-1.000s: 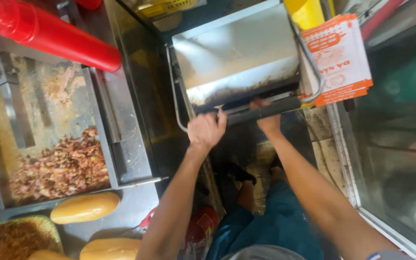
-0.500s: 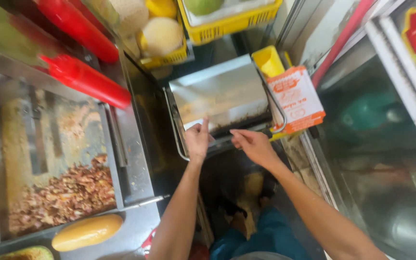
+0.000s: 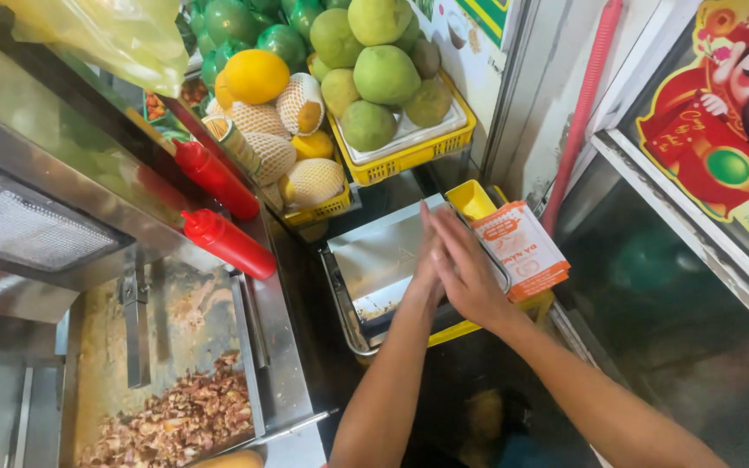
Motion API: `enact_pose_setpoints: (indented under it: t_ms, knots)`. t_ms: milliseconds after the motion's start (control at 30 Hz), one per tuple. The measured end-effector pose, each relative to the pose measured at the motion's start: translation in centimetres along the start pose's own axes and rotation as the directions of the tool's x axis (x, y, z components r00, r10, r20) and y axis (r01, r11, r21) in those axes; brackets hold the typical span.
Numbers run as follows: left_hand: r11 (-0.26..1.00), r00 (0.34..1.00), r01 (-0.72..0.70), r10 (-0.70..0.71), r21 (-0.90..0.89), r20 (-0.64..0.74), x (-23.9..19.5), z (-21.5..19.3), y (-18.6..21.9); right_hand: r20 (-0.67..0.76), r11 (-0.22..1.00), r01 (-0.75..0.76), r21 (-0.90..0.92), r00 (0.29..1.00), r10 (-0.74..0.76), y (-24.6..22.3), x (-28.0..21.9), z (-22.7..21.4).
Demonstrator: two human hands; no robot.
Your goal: Prepare Vietnamese sandwiches (banh mi) by adding various ingredients and toasting them.
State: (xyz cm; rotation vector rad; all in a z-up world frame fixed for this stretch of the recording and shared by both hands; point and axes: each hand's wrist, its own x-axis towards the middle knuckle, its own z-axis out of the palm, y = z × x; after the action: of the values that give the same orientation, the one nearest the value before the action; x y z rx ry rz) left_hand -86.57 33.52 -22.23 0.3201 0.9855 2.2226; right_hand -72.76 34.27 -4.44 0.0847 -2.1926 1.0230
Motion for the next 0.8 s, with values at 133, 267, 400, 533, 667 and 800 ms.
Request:
enact_pose_setpoints:
  t_ms: [133,267,400,533,667,800]
  knots:
    - [0.977,0.991,-0.085,0.103,-0.195,0.083,-0.1,5.1,3.5,0.099,0.997,0.05,0.056,0.994,-0.055,2.3,2.3,-0.1]
    - [0.984,0.995,-0.081,0.09,-0.157,0.051,-6.6,13.1,12.7,0.096,0.933,-0.272,0.237,0.962,0.256,6.0,4.8,1.4]
    - [0.849,0.933,-0.311,0.358,0.427,-0.034,-7.3,8.0,11.4,0.383,0.348,-0.718,0.603,0.643,0.664,4.1,5.5,5.8]
    - [0.964,0.924,-0.073,0.162,0.255,-0.346,-7.7,0.2,10.1,0.462,0.428,-0.629,0.649,0.773,0.434,-0.4,5.3,8.6]
    - [0.996,0.895,-0.089,0.071,-0.019,-0.439,-10.7,3.2,15.3,0.549,0.929,-0.354,0.108,0.8,0.241,6.1,3.8,12.6]
    - [0.372,0.65,-0.141,0.734,0.918,-0.197,-12.6,6.8,21.0,0.408,0.898,-0.366,-0.244,0.801,0.438,16.6,3.0,12.1]
